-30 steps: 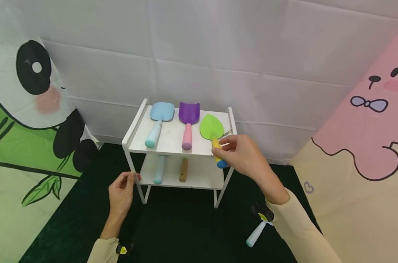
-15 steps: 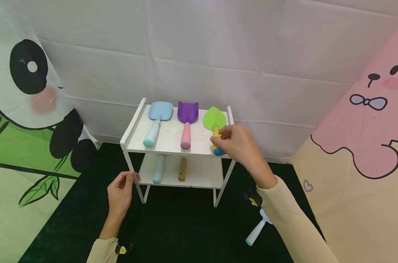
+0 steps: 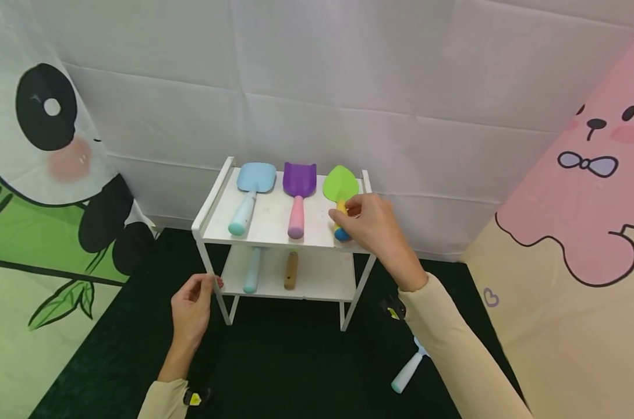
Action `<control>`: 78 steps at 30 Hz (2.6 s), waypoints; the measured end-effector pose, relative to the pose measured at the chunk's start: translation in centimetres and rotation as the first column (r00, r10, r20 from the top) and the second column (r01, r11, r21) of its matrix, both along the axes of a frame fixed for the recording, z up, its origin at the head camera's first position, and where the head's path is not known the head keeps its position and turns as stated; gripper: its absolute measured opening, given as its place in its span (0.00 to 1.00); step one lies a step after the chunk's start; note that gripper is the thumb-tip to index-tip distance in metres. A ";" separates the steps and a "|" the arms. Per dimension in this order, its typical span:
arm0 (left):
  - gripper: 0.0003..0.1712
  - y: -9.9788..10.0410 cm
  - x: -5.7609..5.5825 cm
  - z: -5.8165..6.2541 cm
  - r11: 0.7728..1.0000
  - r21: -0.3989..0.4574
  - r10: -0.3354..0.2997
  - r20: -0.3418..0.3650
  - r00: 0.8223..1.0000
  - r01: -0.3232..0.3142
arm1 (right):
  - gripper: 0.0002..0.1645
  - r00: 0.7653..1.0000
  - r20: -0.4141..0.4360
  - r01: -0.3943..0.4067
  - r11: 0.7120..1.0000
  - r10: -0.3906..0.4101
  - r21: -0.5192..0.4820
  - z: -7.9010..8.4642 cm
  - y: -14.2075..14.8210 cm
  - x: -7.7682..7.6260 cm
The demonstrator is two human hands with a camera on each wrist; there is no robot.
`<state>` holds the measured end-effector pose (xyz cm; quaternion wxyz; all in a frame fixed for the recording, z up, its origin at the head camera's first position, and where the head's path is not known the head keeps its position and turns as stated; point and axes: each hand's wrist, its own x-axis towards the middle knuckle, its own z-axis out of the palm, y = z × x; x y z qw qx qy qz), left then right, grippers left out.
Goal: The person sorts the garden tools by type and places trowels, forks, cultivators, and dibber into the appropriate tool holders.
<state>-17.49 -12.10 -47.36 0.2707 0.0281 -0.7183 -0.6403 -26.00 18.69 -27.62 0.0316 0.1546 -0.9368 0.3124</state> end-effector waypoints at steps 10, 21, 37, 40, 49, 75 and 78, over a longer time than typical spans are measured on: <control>0.16 0.0 0.1 0.0 1.000 0.004 0.001 -0.002 1.000 -0.001 | 0.24 0.999 -0.041 0.016 1.000 -0.016 -0.007 -0.3 -0.4 -0.2; 0.16 0.0 0.0 -0.1 1.000 0.018 -0.004 -0.024 1.000 0.005 | 0.26 0.997 -0.074 0.007 0.999 -0.010 -0.035 -0.2 0.2 0.8; 0.16 0.0 0.0 -0.1 1.000 0.031 -0.006 -0.008 1.000 0.007 | 0.24 0.987 -0.157 -0.039 0.991 0.019 -0.126 -1.0 1.6 3.9; 0.17 0.0 0.1 -0.1 0.999 0.035 -0.010 0.000 1.000 0.010 | 0.24 0.984 -0.176 -0.054 0.990 0.031 -0.128 -1.3 1.9 4.3; 0.16 0.0 0.0 -0.2 0.999 0.029 -0.016 -0.019 1.000 0.017 | 0.20 0.956 -0.291 -0.063 0.987 0.016 -0.150 -2.7 2.7 5.9; 0.16 0.1 0.3 0.1 1.000 0.019 0.006 0.002 1.000 -0.006 | 0.17 0.965 -0.244 0.028 0.964 -0.095 -0.265 -9.2 6.6 8.7; 0.16 0.1 0.2 0.1 1.000 0.022 0.004 0.008 1.000 -0.004 | 0.18 0.964 -0.236 0.052 0.959 -0.122 -0.280 -10.2 7.0 8.7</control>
